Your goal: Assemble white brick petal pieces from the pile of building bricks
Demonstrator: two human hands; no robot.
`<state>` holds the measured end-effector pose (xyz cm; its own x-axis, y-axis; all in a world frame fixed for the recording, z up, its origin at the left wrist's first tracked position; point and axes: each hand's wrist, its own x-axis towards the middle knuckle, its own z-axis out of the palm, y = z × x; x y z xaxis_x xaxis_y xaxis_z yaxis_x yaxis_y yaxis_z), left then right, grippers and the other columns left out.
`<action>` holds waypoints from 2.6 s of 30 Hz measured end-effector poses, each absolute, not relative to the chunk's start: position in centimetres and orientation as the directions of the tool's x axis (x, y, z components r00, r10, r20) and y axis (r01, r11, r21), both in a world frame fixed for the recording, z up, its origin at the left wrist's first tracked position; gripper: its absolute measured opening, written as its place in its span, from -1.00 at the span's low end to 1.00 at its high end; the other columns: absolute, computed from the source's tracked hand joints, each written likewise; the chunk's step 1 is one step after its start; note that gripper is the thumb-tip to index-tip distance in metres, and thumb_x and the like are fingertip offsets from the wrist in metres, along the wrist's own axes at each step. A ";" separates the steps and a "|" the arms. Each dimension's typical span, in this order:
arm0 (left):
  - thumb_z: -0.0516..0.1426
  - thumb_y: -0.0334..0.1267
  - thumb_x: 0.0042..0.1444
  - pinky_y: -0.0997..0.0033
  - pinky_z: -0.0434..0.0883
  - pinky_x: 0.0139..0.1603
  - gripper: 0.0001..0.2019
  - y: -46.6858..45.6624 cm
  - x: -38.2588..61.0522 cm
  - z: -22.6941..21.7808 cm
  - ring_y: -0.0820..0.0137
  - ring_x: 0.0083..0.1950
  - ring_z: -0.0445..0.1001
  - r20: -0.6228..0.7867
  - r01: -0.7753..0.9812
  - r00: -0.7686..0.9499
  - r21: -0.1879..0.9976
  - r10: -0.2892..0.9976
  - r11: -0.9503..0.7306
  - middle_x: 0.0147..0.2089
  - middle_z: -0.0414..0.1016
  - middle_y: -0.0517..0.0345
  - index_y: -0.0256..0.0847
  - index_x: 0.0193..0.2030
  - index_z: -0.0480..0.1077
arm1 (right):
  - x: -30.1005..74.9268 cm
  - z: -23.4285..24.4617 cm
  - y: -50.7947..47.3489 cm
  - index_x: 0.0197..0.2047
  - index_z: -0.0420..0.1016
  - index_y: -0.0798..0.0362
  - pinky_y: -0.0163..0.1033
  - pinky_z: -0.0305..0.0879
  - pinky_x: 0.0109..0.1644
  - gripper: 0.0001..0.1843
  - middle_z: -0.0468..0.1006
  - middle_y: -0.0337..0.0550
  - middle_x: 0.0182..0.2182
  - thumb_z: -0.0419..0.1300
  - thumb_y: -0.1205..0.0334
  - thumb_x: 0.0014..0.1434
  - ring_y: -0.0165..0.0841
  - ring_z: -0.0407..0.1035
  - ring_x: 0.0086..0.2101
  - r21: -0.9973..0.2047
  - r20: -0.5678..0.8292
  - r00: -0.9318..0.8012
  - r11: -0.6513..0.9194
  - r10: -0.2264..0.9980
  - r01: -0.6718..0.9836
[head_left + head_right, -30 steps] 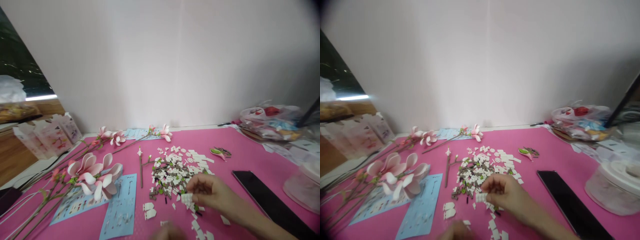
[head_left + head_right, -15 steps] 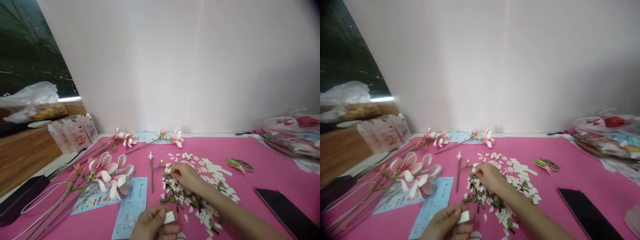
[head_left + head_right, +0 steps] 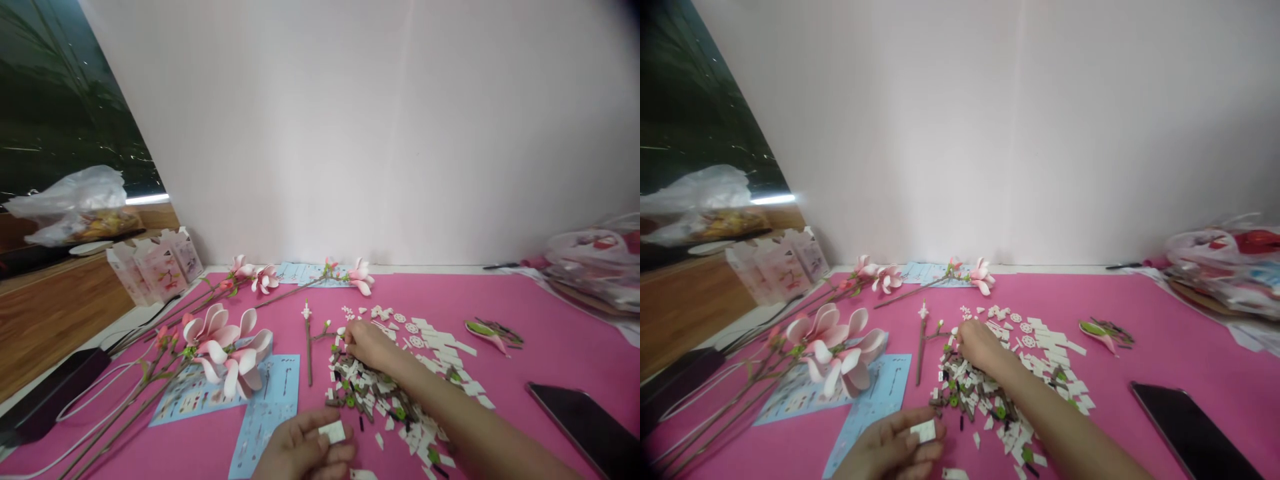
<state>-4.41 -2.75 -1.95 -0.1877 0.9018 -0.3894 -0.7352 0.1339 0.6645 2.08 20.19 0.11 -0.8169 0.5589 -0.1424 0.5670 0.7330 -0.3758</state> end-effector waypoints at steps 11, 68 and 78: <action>0.32 -0.51 -0.14 0.39 0.49 -0.17 -0.63 -0.2 -2.3 -0.7 0.22 -0.15 0.63 -0.404 -0.728 -0.174 0.667 0.898 0.160 -0.10 0.64 -0.19 -0.43 -0.11 0.49 | 10.5 3.6 17.2 -0.34 0.45 0.08 -0.40 0.28 -0.41 -0.88 0.49 -0.29 -0.49 0.20 0.21 0.17 -0.46 0.37 -0.46 -0.775 -0.041 -0.891 0.548 0.452 0.314; 0.16 0.03 0.15 0.30 0.45 -0.21 -0.44 0.3 0.4 -5.1 0.32 -0.45 0.45 -0.197 -0.060 -0.286 0.980 0.938 0.188 -0.37 0.59 -0.03 -0.24 0.22 0.37 | 13.9 -0.4 13.1 -0.43 0.47 0.00 -0.35 0.31 -0.41 -0.81 0.47 -0.24 -0.46 0.19 0.51 0.00 -0.41 0.40 -0.44 -0.804 0.342 -0.814 0.595 0.469 0.004; 0.24 -0.01 0.07 0.25 0.48 -0.16 -0.55 -0.3 -0.3 -4.6 0.13 -0.22 0.51 -0.283 -0.003 -0.354 0.954 0.891 0.301 -0.10 0.60 -0.09 -0.12 0.08 0.52 | 14.0 -0.9 12.5 -0.44 0.46 0.02 -0.35 0.27 -0.42 -0.83 0.45 -0.26 -0.48 0.22 0.50 0.01 -0.42 0.38 -0.44 -0.827 0.358 -0.815 0.560 0.455 -0.050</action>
<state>-0.28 -0.32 -4.60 -0.3544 0.8914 -0.2825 -0.0032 0.3010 0.9536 14.01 12.49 -0.95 -0.8154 0.4550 0.3579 -0.0501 0.5604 -0.8267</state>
